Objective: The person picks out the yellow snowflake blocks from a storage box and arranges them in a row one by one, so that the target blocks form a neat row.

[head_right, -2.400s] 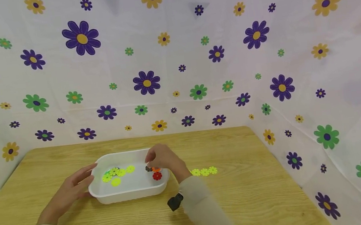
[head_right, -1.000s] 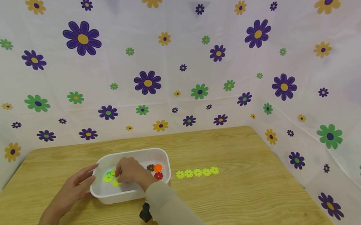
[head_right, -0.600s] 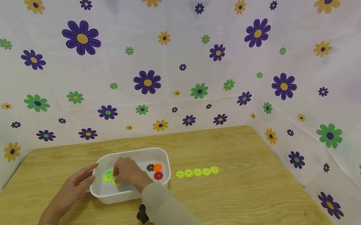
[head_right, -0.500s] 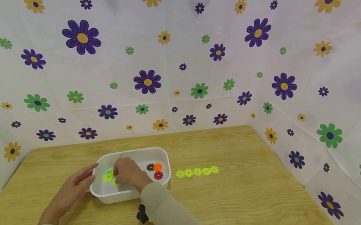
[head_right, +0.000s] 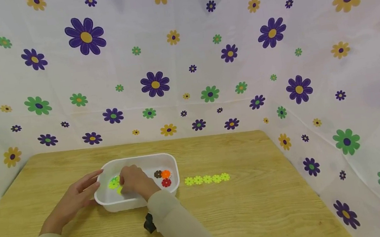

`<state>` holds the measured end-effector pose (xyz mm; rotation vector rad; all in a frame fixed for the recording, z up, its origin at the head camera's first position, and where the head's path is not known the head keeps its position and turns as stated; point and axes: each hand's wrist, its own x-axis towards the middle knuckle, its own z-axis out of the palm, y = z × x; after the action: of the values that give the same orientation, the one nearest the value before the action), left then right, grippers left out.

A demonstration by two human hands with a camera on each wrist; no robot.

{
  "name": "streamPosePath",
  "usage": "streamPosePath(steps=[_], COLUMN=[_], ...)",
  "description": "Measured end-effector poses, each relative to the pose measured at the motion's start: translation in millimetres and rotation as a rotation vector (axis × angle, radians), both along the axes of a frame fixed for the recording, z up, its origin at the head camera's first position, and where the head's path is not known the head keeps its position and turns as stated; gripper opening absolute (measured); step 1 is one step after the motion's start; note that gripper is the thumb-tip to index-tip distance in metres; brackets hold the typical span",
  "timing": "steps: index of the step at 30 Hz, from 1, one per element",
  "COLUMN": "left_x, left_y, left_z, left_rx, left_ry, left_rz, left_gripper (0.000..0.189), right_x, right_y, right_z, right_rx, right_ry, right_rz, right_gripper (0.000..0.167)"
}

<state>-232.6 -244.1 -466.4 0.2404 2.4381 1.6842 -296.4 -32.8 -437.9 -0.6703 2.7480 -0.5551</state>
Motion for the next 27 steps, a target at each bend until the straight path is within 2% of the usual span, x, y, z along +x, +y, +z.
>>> streamPosePath(steps=[6, 13, 19, 27], left_x=[0.7, 0.5, 1.8, 0.2], left_y=[-0.2, -0.7, -0.2, -1.0], left_z=[0.7, -0.5, -1.4, -0.9], left_rx=[-0.017, -0.005, 0.001, -0.001], left_ry=[0.002, 0.003, 0.004, 0.000], left_rz=[0.004, 0.000, -0.001, -0.002], left_gripper=[0.062, 0.062, 0.062, 0.062], right_x=[1.1, 2.4, 3.8, 4.4], right_y=[-1.3, -1.8, -0.8, 2.3], right_z=[0.4, -0.4, 0.6, 4.6], right_rx=[0.011, 0.025, 0.054, 0.075], right_ry=[-0.011, 0.003, -0.001, -0.024], right_rz=[-0.006, -0.016, 0.004, 0.003], right_gripper=[0.012, 0.017, 0.014, 0.020])
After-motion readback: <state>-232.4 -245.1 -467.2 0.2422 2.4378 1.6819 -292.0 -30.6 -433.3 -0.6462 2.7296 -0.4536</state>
